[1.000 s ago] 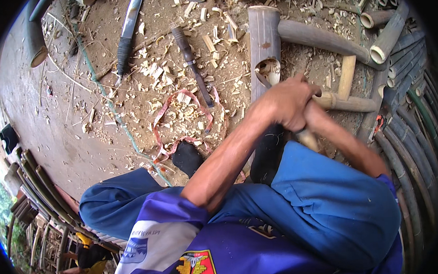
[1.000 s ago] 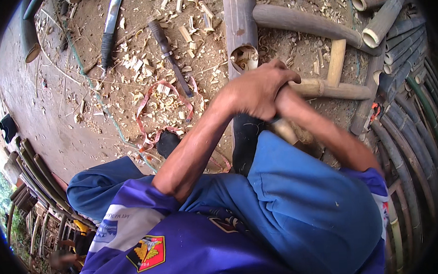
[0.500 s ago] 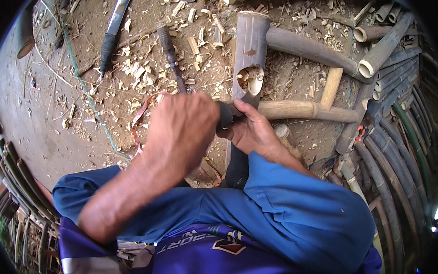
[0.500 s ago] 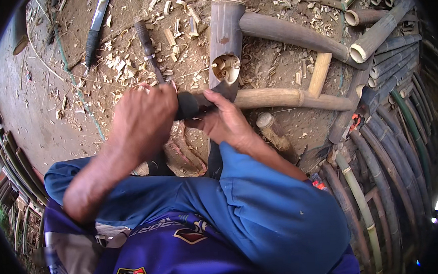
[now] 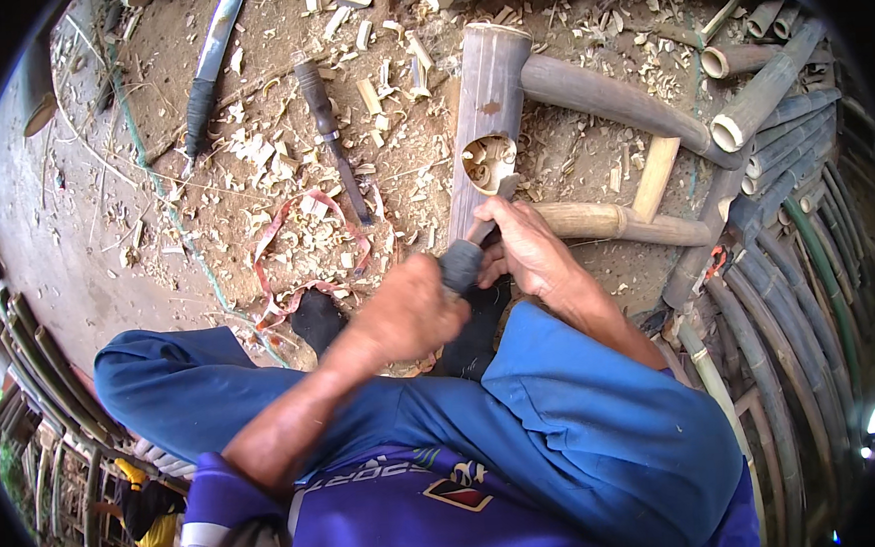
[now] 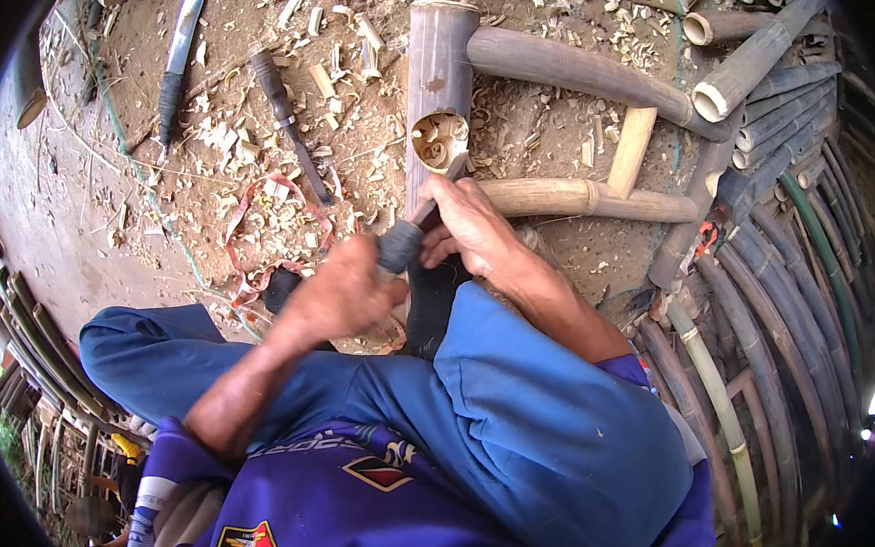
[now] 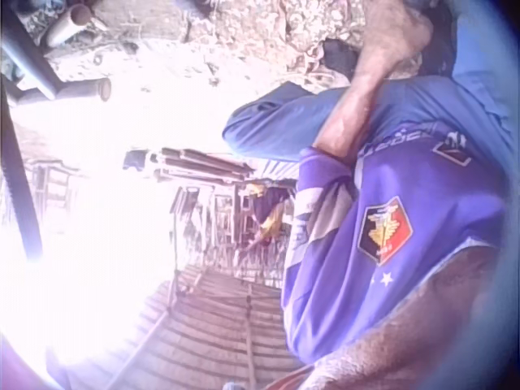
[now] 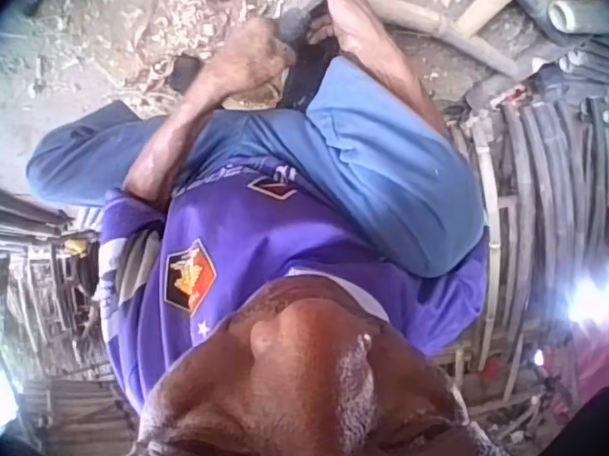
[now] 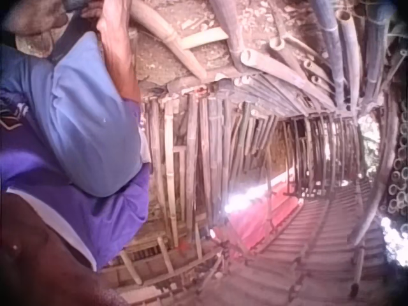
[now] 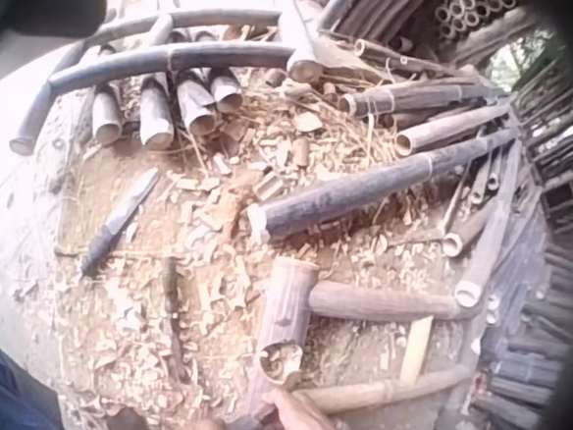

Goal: The person shapes and carves bamboo poles while sitting on the ground, using a knife to hollow out joints and a brush to clean off wood shavings.

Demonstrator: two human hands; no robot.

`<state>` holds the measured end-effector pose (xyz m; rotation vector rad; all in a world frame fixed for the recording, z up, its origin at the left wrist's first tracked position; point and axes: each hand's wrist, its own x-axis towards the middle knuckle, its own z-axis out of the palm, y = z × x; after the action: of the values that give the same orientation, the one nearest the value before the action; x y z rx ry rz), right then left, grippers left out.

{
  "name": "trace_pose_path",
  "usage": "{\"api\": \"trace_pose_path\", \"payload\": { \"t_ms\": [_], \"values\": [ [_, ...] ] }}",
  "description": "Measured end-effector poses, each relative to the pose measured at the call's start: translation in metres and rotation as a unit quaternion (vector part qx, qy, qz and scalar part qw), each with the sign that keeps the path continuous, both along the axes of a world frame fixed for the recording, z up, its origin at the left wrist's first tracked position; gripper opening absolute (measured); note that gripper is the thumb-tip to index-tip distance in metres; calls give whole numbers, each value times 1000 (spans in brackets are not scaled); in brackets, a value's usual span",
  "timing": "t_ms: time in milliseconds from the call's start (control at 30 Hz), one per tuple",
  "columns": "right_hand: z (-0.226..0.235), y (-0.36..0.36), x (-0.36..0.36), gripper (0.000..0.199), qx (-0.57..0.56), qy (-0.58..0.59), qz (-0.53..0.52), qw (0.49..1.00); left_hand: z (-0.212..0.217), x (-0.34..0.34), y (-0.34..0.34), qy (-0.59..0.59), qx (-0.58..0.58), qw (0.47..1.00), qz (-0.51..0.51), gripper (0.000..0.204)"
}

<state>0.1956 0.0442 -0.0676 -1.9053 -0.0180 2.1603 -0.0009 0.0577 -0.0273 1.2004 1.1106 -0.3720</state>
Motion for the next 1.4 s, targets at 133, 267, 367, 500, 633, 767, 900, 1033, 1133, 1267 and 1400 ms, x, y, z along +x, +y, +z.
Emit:
{"api": "trace_pose_path", "payload": {
  "t_ms": [133,267,367,500,633,767,900,1033,1133,1267,1400],
  "values": [
    [-3,6,15,44,51,-95,168,980,1,50,-48,27,-55,979,195,46],
    [15,-11,9,43,129,-109,167,971,6,26,-58,-18,-6,986,165,53],
    [0,-9,-12,39,127,-17,79,989,-25,-10,-64,50,25,981,185,52],
    [-33,-8,-46,33,185,126,-177,958,-25,-37,9,133,253,953,97,29],
    [-22,4,-45,34,168,276,-349,880,15,-7,70,183,416,884,-112,8],
    [-45,1,-26,36,102,386,-439,805,53,66,88,232,452,807,-302,3],
    [-56,-10,-26,33,180,532,-355,748,45,73,66,226,552,719,-356,9],
    [2,-41,-22,26,130,284,-286,906,50,41,27,96,235,906,-340,45],
    [-6,-56,39,29,231,133,34,963,64,66,16,-147,229,888,-369,30],
    [-53,-49,100,41,544,-218,268,765,8,142,19,-226,475,829,-193,60],
    [-20,17,121,43,363,-378,479,704,-49,167,27,-161,490,854,-64,92]
  ]
}}
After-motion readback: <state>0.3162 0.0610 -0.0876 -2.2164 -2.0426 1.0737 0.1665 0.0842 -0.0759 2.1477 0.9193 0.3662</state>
